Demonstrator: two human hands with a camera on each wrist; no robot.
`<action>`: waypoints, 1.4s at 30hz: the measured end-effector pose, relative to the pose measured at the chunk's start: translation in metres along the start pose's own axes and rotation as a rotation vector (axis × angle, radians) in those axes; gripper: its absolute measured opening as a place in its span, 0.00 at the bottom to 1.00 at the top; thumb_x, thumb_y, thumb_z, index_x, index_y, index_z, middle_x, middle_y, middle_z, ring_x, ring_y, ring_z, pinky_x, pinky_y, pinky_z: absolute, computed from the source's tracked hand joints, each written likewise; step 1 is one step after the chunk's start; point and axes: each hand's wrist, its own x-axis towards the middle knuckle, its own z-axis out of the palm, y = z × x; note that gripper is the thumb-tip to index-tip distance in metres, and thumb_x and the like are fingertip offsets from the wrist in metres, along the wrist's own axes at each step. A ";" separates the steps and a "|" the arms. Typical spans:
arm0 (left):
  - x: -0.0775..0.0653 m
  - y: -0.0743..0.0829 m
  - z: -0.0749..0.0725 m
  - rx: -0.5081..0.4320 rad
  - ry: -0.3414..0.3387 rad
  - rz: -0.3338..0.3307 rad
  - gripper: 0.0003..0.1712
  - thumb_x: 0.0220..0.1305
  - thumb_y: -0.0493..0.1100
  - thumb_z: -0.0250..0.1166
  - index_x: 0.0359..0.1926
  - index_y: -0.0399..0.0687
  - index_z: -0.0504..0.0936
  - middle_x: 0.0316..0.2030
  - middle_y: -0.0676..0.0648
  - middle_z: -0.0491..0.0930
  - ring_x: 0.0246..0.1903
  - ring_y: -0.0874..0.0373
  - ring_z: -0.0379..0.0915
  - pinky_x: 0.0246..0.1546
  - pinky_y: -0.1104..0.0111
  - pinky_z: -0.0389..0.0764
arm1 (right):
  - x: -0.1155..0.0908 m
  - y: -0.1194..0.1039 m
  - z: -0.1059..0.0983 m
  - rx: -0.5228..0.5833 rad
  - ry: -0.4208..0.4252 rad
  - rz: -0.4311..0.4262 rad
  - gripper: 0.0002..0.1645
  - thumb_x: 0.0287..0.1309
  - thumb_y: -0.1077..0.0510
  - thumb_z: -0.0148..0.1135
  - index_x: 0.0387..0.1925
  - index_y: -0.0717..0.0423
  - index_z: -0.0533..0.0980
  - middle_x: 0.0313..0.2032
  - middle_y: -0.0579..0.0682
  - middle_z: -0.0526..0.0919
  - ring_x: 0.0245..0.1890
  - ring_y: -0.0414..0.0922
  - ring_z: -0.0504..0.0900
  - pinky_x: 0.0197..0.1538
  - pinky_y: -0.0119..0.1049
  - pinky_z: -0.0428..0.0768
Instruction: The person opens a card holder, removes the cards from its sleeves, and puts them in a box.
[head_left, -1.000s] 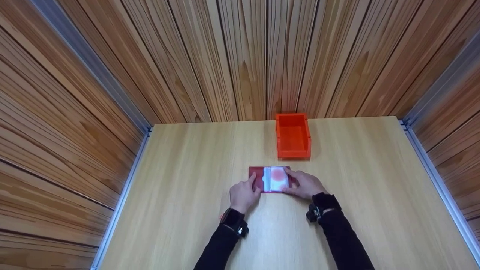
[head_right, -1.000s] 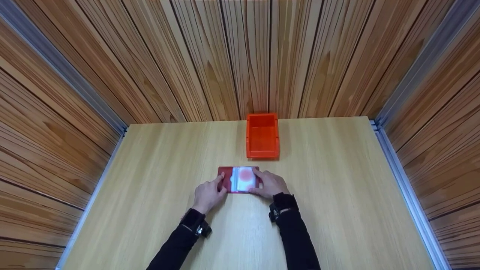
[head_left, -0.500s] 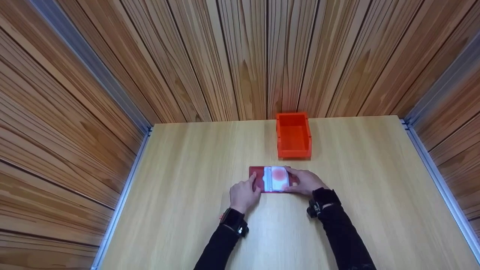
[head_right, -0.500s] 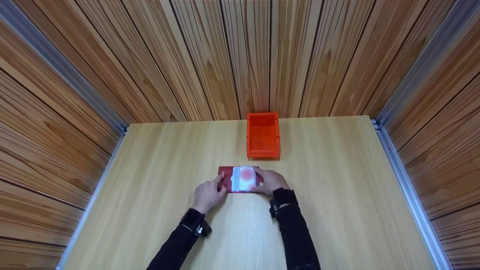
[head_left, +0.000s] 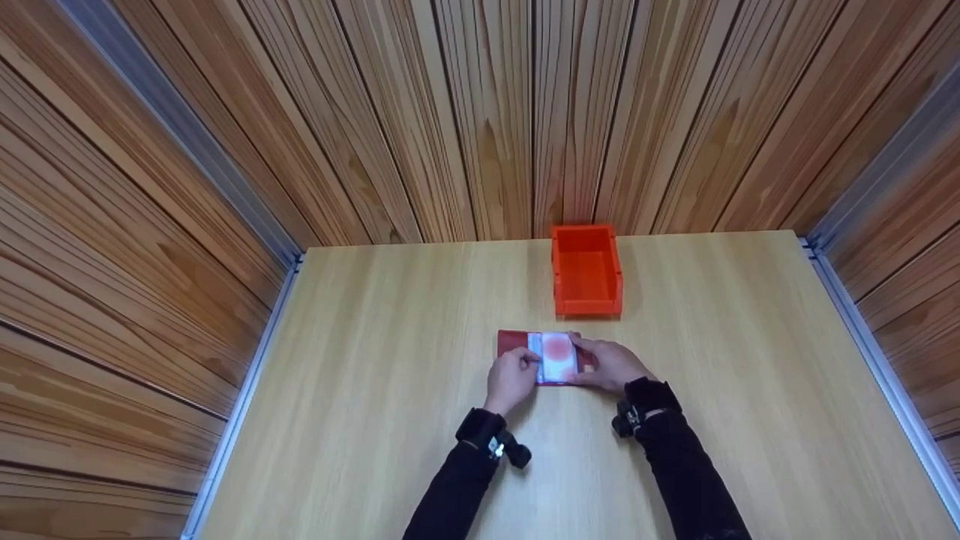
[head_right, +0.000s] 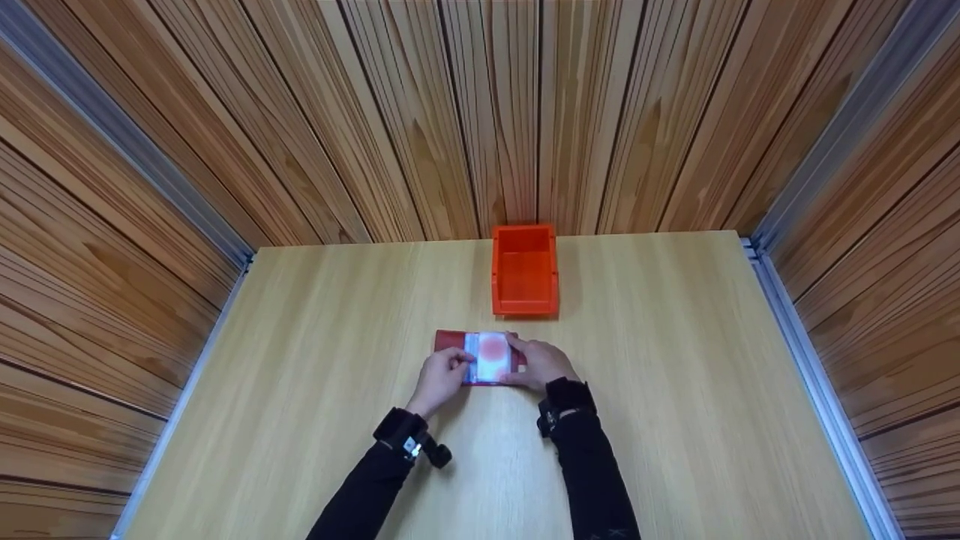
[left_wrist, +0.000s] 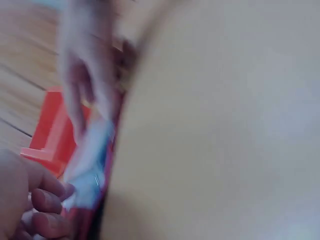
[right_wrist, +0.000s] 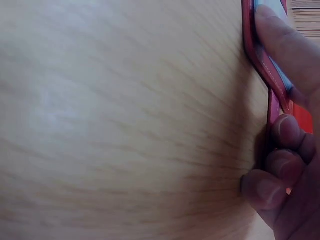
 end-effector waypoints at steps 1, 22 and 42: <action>0.002 0.002 0.001 -0.049 -0.018 -0.058 0.08 0.66 0.38 0.65 0.41 0.43 0.89 0.27 0.51 0.84 0.27 0.63 0.75 0.31 0.71 0.74 | 0.000 0.001 0.000 0.001 0.000 -0.002 0.55 0.55 0.42 0.78 0.77 0.55 0.63 0.69 0.64 0.75 0.66 0.59 0.77 0.69 0.58 0.73; 0.010 0.021 0.005 -0.094 -0.098 -0.295 0.24 0.69 0.44 0.57 0.14 0.55 0.63 0.15 0.56 0.60 0.18 0.60 0.58 0.20 0.69 0.58 | -0.003 -0.001 -0.001 0.008 0.005 0.001 0.52 0.56 0.44 0.77 0.77 0.54 0.64 0.69 0.63 0.75 0.62 0.56 0.79 0.68 0.57 0.74; 0.011 0.017 0.011 0.053 -0.041 -0.140 0.09 0.73 0.42 0.62 0.37 0.47 0.86 0.32 0.49 0.87 0.32 0.57 0.80 0.33 0.67 0.76 | 0.000 0.004 -0.001 -0.024 0.005 -0.019 0.53 0.55 0.42 0.77 0.76 0.55 0.65 0.61 0.62 0.82 0.45 0.51 0.76 0.61 0.54 0.77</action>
